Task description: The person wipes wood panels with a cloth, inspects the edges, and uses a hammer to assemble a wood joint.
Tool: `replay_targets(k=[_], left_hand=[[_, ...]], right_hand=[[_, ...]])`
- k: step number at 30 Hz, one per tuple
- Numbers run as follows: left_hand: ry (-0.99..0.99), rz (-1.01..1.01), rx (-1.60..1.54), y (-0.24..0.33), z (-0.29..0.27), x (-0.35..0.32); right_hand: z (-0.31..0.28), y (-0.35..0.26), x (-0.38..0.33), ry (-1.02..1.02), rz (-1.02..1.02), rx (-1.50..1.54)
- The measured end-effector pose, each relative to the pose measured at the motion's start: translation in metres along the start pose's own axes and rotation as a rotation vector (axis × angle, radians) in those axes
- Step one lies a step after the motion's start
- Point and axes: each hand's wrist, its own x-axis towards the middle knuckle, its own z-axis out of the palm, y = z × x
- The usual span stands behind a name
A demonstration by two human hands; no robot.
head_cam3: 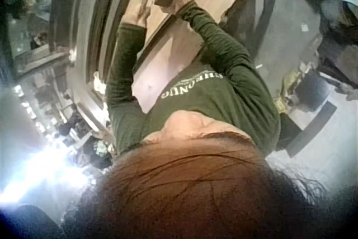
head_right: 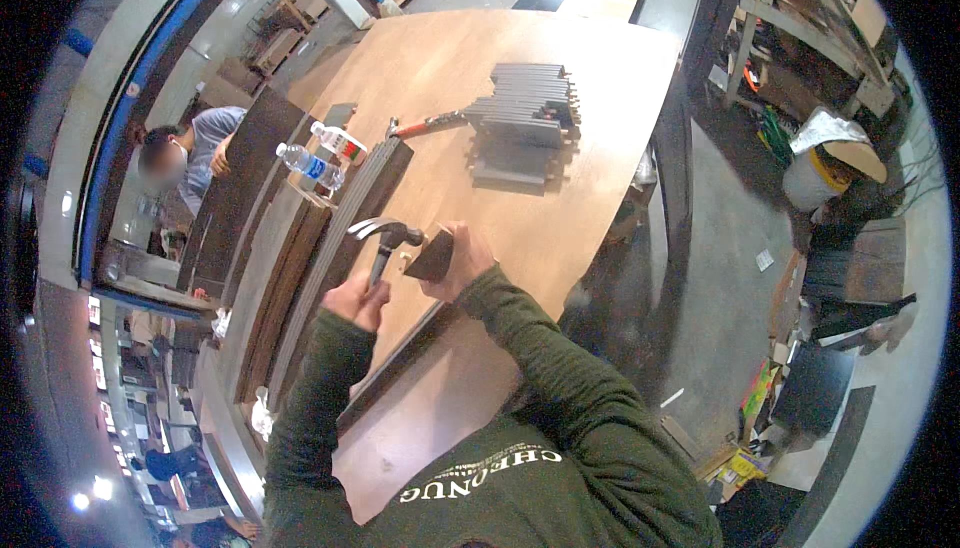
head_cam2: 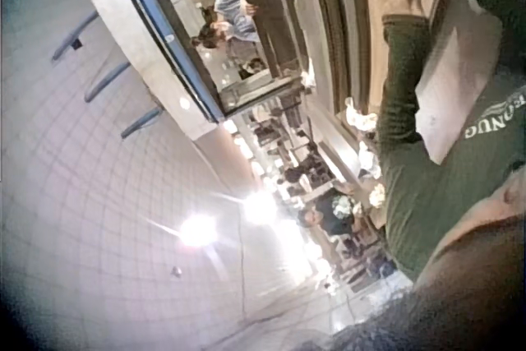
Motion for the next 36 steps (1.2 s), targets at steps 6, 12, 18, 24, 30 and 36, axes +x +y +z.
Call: replay_targets(k=[6,12,18,24,30,36], left_hand=[[0.457,0.325,-0.944,0.016,-0.041,-0.005],[-0.003,0.122,-0.053,-0.005,-0.015,0.0],[0.426,-0.29,-0.767,-0.044,-0.01,-0.061],[0.57,-0.724,-0.967,-0.135,0.076,-0.202],[0.662,-0.95,-1.304,-0.237,0.204,-0.386],[0.843,-1.299,-0.551,-0.33,0.19,-0.41]], right_hand=[[0.001,0.012,0.008,0.036,0.045,-0.03],[0.014,0.015,0.007,-0.044,0.123,-0.067],[-0.003,-0.002,0.024,-0.183,0.293,-0.024],[-0.021,0.002,0.072,-0.502,0.284,-0.026],[0.039,-0.019,0.044,-0.261,0.074,-0.111],[0.021,0.012,0.058,-0.051,-0.098,0.021]])
